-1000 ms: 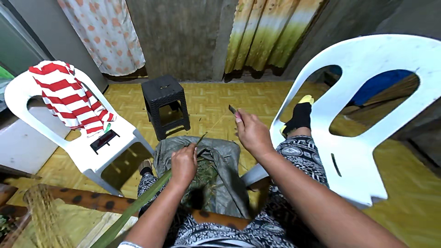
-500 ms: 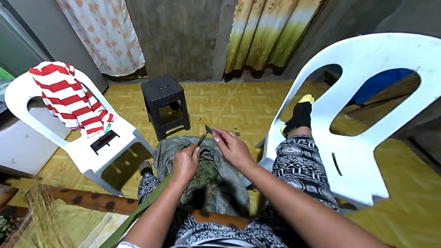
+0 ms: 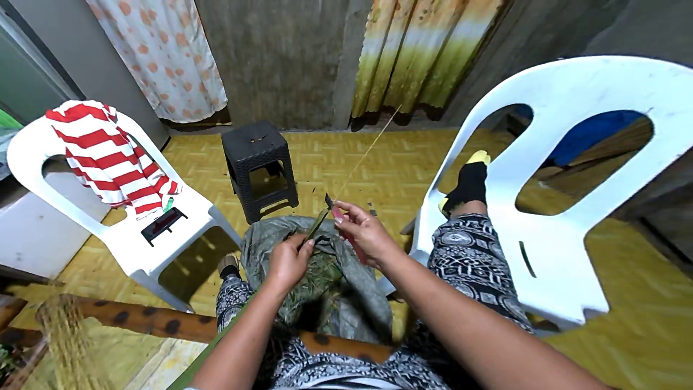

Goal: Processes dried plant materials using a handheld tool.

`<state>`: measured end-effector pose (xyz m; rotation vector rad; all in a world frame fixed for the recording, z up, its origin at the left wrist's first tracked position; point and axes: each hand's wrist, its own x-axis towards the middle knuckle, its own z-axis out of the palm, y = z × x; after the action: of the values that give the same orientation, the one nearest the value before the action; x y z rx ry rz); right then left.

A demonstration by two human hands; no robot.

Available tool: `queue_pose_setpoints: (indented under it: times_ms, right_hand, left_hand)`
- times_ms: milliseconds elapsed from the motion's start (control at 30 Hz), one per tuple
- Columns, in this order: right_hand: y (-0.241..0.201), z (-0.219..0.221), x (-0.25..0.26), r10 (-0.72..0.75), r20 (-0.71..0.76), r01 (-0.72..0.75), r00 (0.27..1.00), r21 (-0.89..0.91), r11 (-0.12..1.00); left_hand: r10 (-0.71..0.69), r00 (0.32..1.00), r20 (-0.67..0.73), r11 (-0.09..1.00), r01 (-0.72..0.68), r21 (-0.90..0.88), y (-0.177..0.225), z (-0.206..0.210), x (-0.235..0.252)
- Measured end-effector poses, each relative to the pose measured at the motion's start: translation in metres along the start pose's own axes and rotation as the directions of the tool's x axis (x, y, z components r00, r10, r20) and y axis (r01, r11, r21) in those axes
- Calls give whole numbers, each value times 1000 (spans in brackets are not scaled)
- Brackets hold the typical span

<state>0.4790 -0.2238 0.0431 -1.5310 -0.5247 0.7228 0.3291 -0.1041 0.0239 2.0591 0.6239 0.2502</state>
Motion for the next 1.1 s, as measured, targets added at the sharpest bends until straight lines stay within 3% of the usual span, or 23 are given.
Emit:
queue_pose_setpoints:
  times_ms: [333, 1100]
  right_hand:
    - [-3, -7, 7, -33, -57, 34, 998, 20, 999]
    - [-41, -36, 28, -76, -197, 90, 978, 63, 994]
  left_hand:
    - [36, 996, 78, 984, -22, -175, -5, -2, -6]
    - [51, 991, 126, 970, -19, -243, -16, -5, -17]
